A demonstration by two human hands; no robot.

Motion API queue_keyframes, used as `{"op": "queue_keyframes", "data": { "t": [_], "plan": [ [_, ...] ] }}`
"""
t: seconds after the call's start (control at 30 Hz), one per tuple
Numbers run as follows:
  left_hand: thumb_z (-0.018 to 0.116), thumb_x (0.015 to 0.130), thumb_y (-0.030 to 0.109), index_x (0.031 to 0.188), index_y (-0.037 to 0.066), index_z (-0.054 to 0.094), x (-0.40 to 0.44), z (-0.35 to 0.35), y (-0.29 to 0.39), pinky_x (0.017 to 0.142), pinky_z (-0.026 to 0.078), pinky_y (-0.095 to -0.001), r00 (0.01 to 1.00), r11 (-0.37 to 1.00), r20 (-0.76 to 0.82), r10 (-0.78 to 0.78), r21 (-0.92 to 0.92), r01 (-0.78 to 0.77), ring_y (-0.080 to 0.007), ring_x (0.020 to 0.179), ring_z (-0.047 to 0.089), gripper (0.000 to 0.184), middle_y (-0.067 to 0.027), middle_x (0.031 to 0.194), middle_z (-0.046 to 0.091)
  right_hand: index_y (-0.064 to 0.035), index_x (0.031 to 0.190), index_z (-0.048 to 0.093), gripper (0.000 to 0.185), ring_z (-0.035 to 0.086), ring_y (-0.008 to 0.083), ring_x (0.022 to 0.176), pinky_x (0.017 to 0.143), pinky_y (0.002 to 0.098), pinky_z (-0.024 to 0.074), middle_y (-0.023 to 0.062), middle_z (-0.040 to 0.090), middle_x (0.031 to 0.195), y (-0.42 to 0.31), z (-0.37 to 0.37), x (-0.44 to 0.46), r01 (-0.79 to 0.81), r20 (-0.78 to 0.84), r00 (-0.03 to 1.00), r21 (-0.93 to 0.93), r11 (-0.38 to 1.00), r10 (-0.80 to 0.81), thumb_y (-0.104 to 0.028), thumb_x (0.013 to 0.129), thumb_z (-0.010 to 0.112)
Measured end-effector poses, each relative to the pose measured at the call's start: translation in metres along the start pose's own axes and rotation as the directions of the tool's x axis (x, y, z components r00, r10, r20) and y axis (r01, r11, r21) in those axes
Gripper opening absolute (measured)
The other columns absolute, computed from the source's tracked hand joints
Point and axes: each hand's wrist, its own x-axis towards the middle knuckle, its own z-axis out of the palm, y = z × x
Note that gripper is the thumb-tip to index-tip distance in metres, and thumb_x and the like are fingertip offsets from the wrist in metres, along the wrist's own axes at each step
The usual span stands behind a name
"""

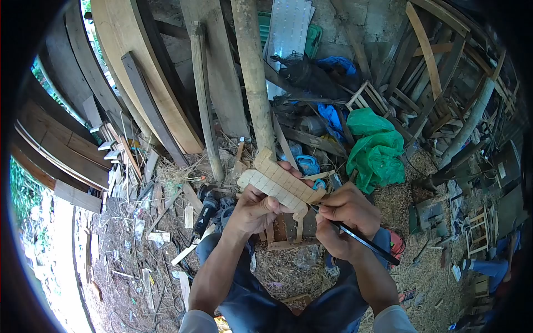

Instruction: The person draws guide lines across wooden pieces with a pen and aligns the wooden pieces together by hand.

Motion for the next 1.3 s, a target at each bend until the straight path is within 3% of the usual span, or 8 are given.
{"op": "queue_keyframes", "data": {
  "t": [0.47,0.67,0.73,0.87,1.0,1.07,1.2,1.3],
  "plan": [
    [0.07,0.08,0.021,0.133,0.007,0.034,0.001,0.003,0.002,0.101,0.039,-0.0491,1.0,1.0,-0.006,0.003,0.008,-0.003,-0.0339,0.122,0.045,0.066,-0.0096,0.126,0.047,0.0002,0.079,0.057,0.017,0.056,0.0215,0.061,0.055,0.0293,0.044,0.0112,0.059,0.074,0.002,-0.002,-0.003,0.028,-0.067,0.997,0.057,0.998,-0.025,0.007,0.065,0.064],
    [0.071,0.079,0.025,0.129,0.006,0.034,0.0,0.007,0.0,0.095,0.044,-0.0459,0.999,1.0,-0.053,0.0,-0.007,0.0,-0.0324,0.115,0.048,0.065,-0.0085,0.118,0.047,0.0017,0.09,0.057,0.012,0.057,0.0166,0.067,0.061,0.0279,0.0446,0.011,0.059,0.078,-0.005,0.002,-0.002,-0.202,-0.241,0.946,0.092,0.975,0.218,-0.001,0.079,0.06],
    [0.07,0.08,0.028,0.129,0.002,0.033,-0.001,0.006,-0.002,0.094,0.044,-0.0456,0.998,0.999,-0.052,-0.044,-0.008,0.044,-0.0321,0.112,0.05,0.067,-0.011,0.117,0.048,0.0023,0.096,0.058,0.014,0.058,0.0158,0.073,0.066,0.0279,0.0457,0.0105,0.061,0.081,-0.005,-0.003,-0.001,-0.347,-0.187,0.915,0.084,0.934,0.357,-0.005,0.084,0.058],
    [0.069,0.08,0.031,0.128,-0.002,0.035,-0.001,0.006,-0.007,0.091,0.047,-0.0443,0.993,0.994,-0.041,-0.11,-0.026,0.109,-0.0313,0.106,0.054,0.068,-0.0141,0.114,0.05,0.0021,0.102,0.059,0.019,0.058,0.0145,0.077,0.07,0.0267,0.0461,0.0097,0.062,0.086,0.008,-0.011,0.003,-0.35,-0.106,0.932,0.0,0.937,0.348,-0.01,0.088,0.057],
    [0.067,0.08,0.035,0.127,-0.006,0.037,-0.006,0.002,-0.01,0.085,0.05,-0.0418,0.952,0.953,-0.046,-0.303,-0.012,0.302,-0.0297,0.096,0.059,0.069,-0.0166,0.108,0.055,0.0011,0.111,0.057,0.029,0.056,0.0121,0.085,0.075,0.0266,0.0476,0.0108,0.062,0.103,0.022,-0.02,0.013,-0.503,0.022,0.86,0.214,0.838,0.51,-0.012,0.085,0.063],
    [0.067,0.08,0.036,0.126,-0.007,0.038,-0.006,-0.002,-0.015,0.083,0.051,-0.0406,0.928,0.929,-0.048,-0.37,-0.016,0.369,-0.0289,0.093,0.06,0.07,-0.0171,0.106,0.056,0.0005,0.114,0.056,0.035,0.057,0.0131,0.089,0.077,0.0282,0.049,0.0115,0.061,0.11,0.032,-0.025,0.024,-0.597,0.23,0.801,0.384,0.705,0.553,-0.012,0.083,0.066],
    [0.07,0.077,0.04,0.125,-0.007,0.039,0.0,-0.01,-0.025,0.081,0.051,-0.0387,0.912,0.911,0.004,-0.411,0.026,0.411,-0.0281,0.093,0.061,0.074,-0.0184,0.106,0.057,-0.0023,0.114,0.057,0.038,0.058,0.0145,0.094,0.078,0.0299,0.0503,0.0098,0.062,0.107,0.042,-0.026,0.032,-0.765,0.492,0.64,0.335,0.551,0.59,-0.013,0.08,0.07],
    [0.068,0.081,0.035,0.133,-0.002,0.03,-0.002,-0.021,-0.028,0.087,0.05,-0.0419,0.909,0.912,0.117,-0.399,-0.05,0.406,-0.0294,0.1,0.061,0.074,-0.02,0.113,0.055,-0.0036,0.11,0.06,0.033,0.059,0.0134,0.094,0.079,0.0282,0.0497,0.0078,0.063,0.104,0.043,-0.019,0.021,-0.757,0.466,0.651,0.337,0.56,0.6,-0.015,0.081,0.07]
  ]
}}
